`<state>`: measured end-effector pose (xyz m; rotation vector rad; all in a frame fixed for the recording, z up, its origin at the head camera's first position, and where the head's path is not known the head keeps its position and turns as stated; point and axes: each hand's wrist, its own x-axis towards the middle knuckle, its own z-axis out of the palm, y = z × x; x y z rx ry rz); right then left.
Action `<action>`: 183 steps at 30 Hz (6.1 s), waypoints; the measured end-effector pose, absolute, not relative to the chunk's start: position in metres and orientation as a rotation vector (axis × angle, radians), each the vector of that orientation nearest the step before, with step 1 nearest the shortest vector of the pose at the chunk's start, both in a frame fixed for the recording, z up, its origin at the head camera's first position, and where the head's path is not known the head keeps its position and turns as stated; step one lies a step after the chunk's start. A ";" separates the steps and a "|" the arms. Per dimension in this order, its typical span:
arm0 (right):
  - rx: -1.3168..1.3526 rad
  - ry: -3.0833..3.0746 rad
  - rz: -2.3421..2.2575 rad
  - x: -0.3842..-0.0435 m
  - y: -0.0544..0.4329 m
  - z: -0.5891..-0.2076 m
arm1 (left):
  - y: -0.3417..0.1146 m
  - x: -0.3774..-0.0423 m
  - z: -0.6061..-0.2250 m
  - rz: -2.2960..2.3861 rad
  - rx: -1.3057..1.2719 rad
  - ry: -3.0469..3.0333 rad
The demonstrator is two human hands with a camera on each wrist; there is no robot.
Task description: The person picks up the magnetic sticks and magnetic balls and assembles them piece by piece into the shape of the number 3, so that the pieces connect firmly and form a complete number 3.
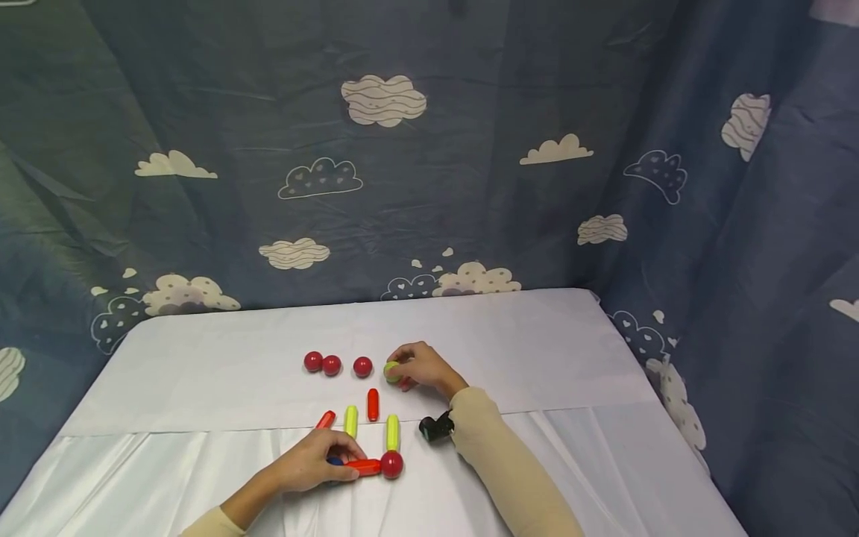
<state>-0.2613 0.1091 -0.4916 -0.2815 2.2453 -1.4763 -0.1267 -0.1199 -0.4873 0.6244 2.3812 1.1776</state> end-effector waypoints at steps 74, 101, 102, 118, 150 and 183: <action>-0.467 2.271 -1.348 -0.212 0.119 -0.496 | -0.120 -0.129 -0.492 1.188 0.669 2.389; -0.683 2.518 -1.163 -0.211 0.105 -0.488 | -0.119 -0.128 -0.488 1.170 0.650 2.394; -0.691 2.522 -1.155 -0.211 0.104 -0.488 | -0.119 -0.128 -0.488 1.171 0.651 2.394; -0.687 2.538 -1.016 -0.214 0.089 -0.492 | -0.121 -0.127 -0.488 1.170 0.655 2.397; -0.555 2.538 -1.153 -0.217 0.083 -0.490 | -0.120 -0.128 -0.491 1.182 0.672 2.394; -0.022 1.858 -2.034 -0.239 0.101 -0.494 | -0.119 -0.128 -0.488 1.160 0.664 2.398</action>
